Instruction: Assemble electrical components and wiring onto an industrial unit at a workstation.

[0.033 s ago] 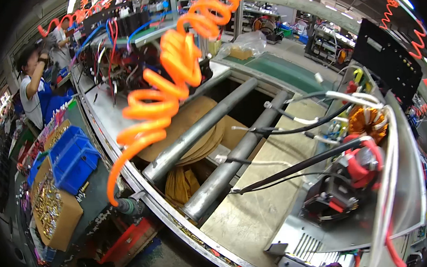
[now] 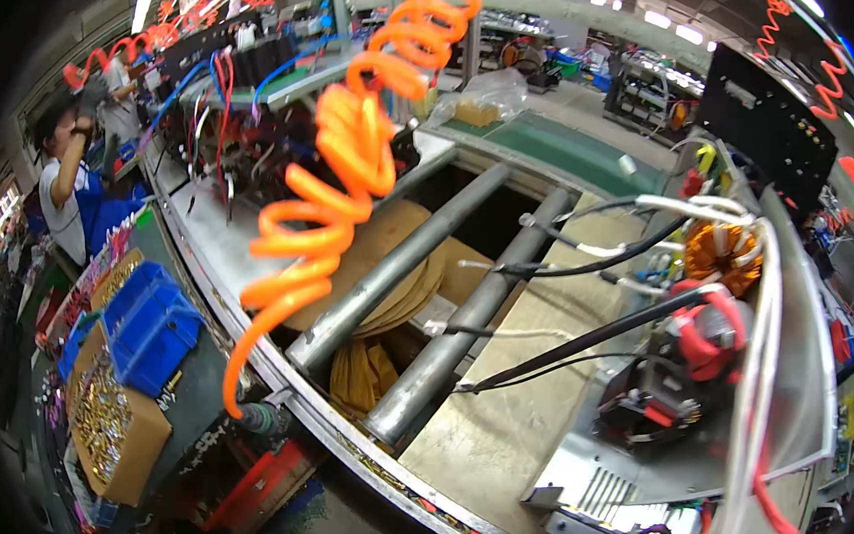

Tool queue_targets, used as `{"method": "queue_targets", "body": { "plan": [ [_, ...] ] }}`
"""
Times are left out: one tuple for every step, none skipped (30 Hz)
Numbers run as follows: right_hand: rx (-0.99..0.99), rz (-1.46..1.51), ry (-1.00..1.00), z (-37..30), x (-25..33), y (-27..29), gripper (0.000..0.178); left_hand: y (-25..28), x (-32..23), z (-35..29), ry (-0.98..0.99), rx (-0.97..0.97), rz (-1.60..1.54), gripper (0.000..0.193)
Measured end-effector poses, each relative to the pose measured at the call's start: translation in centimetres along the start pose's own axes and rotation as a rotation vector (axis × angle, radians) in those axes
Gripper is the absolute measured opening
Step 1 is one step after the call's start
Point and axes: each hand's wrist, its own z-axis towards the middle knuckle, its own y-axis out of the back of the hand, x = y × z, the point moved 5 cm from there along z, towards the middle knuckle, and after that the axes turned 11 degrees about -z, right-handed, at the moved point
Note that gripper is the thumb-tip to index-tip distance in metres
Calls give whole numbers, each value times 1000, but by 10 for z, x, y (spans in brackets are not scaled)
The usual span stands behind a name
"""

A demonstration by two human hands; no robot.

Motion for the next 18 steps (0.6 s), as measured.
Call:
{"method": "queue_targets", "body": {
  "plan": [
    [16,-15,58,4,6,-1,29,-7,-6,-10,-70,-27,25,33],
    [15,-19,65,8,9,-3,30,-15,-12,-22,-60,-15,54,33],
    [-29,-4,-21,12,10,-5,15,-25,-18,-38,-43,57,117,31],
    [-74,15,-106,17,12,-8,9,-37,-27,-56,-18,132,187,29],
    [-102,15,-114,20,18,-8,12,-49,-34,-73,18,144,237,29],
    [-130,16,-120,25,24,-7,15,-68,-49,-88,-35,186,292,28],
    [-98,-27,-55,28,32,-2,11,-88,-63,-104,-85,228,344,28],
    [-64,-63,29,34,41,4,9,-111,-79,-118,-68,239,380,28],
    [-54,2,-30,41,46,3,9,-134,-98,-133,-137,214,578,29],
    [-39,69,-89,43,54,5,10,-157,-114,-153,-204,189,772,31],
    [88,270,-340,37,56,2,10,-186,-128,-182,-400,313,531,31],
    [223,469,-591,29,61,-2,11,-210,-140,-207,-474,406,485,28],
    [167,282,-378,36,79,7,13,-237,-157,-222,-571,387,623,30],
    [114,415,-346,34,94,13,19,-262,-167,-240,-630,421,623,30],
    [139,620,-461,27,103,14,22,-284,-177,-249,-665,350,610,29],
    [197,725,-643,18,108,15,25,-307,-182,-257,-691,350,573,28],
    [262,708,-741,14,113,16,29,-329,-186,-263,-710,387,627,33],
    [232,760,-716,15,120,21,33,-348,-187,-264,-623,445,540,38]
  ]
}}
